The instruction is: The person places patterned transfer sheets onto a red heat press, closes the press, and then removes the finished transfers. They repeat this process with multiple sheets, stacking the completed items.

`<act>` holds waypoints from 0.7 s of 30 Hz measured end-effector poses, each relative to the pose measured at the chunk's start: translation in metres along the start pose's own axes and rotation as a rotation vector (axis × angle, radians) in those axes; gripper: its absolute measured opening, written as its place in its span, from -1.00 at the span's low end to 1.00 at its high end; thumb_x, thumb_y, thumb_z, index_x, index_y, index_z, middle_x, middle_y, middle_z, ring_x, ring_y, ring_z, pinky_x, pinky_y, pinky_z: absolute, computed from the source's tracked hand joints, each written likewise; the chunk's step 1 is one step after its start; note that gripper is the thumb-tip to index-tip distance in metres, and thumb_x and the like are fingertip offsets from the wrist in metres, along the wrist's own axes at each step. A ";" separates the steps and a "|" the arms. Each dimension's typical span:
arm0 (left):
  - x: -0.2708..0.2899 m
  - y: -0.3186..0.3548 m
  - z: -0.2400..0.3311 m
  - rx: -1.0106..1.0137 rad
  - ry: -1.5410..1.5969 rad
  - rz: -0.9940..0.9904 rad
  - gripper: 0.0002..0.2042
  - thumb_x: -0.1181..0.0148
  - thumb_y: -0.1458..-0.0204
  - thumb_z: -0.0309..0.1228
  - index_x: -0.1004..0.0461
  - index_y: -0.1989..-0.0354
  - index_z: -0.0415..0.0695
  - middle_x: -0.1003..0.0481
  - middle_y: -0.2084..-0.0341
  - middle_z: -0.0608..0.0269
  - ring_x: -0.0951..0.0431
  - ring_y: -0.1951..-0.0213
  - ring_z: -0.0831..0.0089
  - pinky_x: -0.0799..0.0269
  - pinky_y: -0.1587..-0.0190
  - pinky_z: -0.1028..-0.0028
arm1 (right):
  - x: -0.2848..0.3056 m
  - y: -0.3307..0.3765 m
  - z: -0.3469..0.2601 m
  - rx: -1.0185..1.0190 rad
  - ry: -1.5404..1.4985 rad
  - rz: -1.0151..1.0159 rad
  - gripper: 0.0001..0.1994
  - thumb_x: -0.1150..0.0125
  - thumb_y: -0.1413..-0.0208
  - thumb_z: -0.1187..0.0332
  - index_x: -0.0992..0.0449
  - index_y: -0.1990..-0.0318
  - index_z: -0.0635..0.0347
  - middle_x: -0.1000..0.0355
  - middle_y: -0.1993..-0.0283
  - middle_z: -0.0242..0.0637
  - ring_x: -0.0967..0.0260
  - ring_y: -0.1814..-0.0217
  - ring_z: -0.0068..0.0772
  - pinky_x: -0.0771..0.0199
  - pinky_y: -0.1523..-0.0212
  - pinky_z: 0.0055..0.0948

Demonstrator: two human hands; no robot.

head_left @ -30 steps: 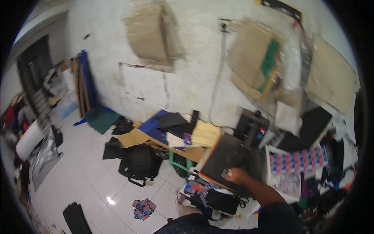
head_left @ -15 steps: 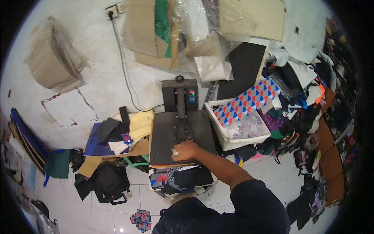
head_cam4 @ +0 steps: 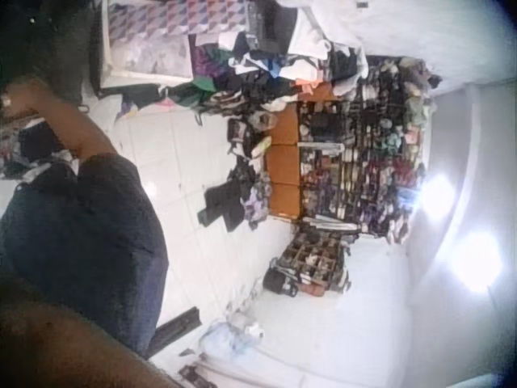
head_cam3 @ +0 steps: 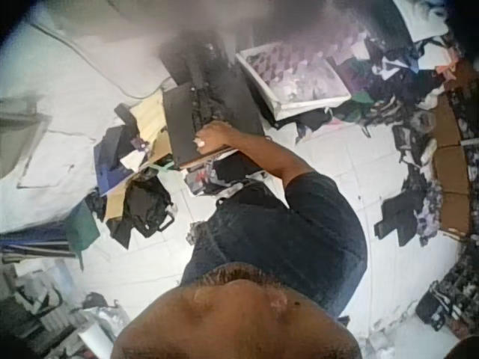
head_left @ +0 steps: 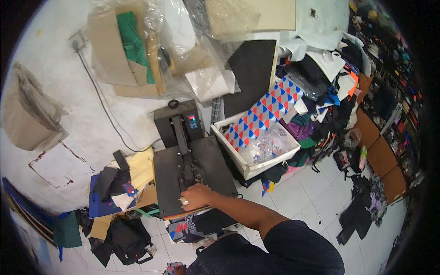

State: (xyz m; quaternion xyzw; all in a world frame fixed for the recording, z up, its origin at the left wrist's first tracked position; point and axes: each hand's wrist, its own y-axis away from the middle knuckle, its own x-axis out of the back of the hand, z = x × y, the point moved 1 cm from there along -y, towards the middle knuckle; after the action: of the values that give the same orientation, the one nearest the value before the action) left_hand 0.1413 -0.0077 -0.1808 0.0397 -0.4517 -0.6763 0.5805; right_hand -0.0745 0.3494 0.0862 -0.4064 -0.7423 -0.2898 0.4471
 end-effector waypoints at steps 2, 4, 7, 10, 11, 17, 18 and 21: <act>0.001 -0.005 0.003 -0.007 -0.025 -0.011 -0.73 -0.25 0.07 -0.18 -0.59 0.38 -0.16 -0.54 0.57 0.21 -0.50 0.53 0.35 -0.38 0.43 0.34 | -0.003 -0.002 -0.001 0.014 -0.028 -0.040 -0.51 -0.19 0.20 0.00 -0.55 0.20 0.20 -0.52 0.26 0.05 -0.49 0.14 0.06 -0.47 0.07 -0.08; -0.007 -0.017 0.013 -0.026 -0.045 -0.037 -0.72 -0.25 0.07 -0.18 -0.59 0.37 -0.16 -0.54 0.57 0.20 -0.50 0.52 0.34 -0.38 0.42 0.33 | 0.004 0.002 0.001 0.007 -0.044 -0.041 -0.52 -0.19 0.21 0.02 -0.56 0.21 0.20 -0.52 0.27 0.05 -0.49 0.15 0.07 -0.47 0.06 -0.07; -0.026 -0.039 0.046 -0.055 -0.084 -0.083 -0.72 -0.24 0.07 -0.17 -0.59 0.36 -0.16 -0.55 0.56 0.19 -0.51 0.52 0.32 -0.39 0.40 0.32 | 0.007 0.011 0.003 0.005 -0.080 -0.008 -0.55 -0.21 0.25 0.04 -0.56 0.24 0.18 -0.52 0.29 0.03 -0.50 0.17 0.06 -0.49 0.09 -0.07; -0.049 -0.067 0.085 -0.098 -0.124 -0.129 -0.71 -0.24 0.06 -0.17 -0.59 0.35 -0.16 -0.55 0.55 0.18 -0.52 0.51 0.30 -0.40 0.39 0.32 | -0.008 0.006 0.014 0.024 -0.124 0.040 -0.60 -0.25 0.39 0.10 -0.58 0.35 0.15 -0.50 0.36 0.03 -0.49 0.23 0.09 -0.50 0.18 -0.04; -0.036 -0.070 0.091 -0.095 -0.108 -0.087 -0.71 -0.23 0.06 -0.17 -0.59 0.34 -0.16 -0.55 0.55 0.18 -0.53 0.51 0.30 -0.41 0.38 0.31 | 0.000 -0.006 -0.006 0.043 -0.152 0.066 -0.62 -0.25 0.44 0.12 -0.58 0.39 0.14 -0.50 0.38 0.01 -0.49 0.25 0.08 -0.49 0.20 -0.06; -0.067 -0.089 0.146 -0.155 -0.189 -0.179 -0.70 -0.22 0.06 -0.16 -0.59 0.32 -0.16 -0.56 0.54 0.16 -0.55 0.50 0.27 -0.43 0.35 0.30 | -0.021 0.002 0.017 0.040 -0.194 0.191 -0.63 -0.27 0.52 0.18 -0.58 0.49 0.25 -0.47 0.50 0.06 -0.49 0.35 0.11 -0.46 0.30 -0.02; -0.068 -0.090 0.149 -0.159 -0.193 -0.178 -0.69 -0.22 0.06 -0.16 -0.59 0.32 -0.16 -0.57 0.53 0.16 -0.55 0.49 0.26 -0.43 0.35 0.29 | -0.021 0.002 0.015 0.032 -0.204 0.195 -0.64 -0.26 0.53 0.18 -0.58 0.51 0.26 -0.47 0.51 0.06 -0.48 0.36 0.11 -0.46 0.31 -0.02; -0.062 -0.090 0.147 -0.157 -0.194 -0.162 -0.69 -0.21 0.06 -0.15 -0.59 0.31 -0.16 -0.57 0.53 0.15 -0.56 0.49 0.24 -0.44 0.33 0.29 | -0.024 -0.002 0.014 0.043 -0.200 0.229 -0.66 -0.25 0.55 0.20 -0.57 0.56 0.28 -0.46 0.53 0.06 -0.48 0.38 0.11 -0.47 0.34 -0.02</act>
State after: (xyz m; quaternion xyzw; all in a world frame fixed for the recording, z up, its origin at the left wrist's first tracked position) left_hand 0.0085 0.1188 -0.1826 -0.0351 -0.4469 -0.7547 0.4790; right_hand -0.0753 0.3512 0.0586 -0.5056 -0.7379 -0.1791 0.4097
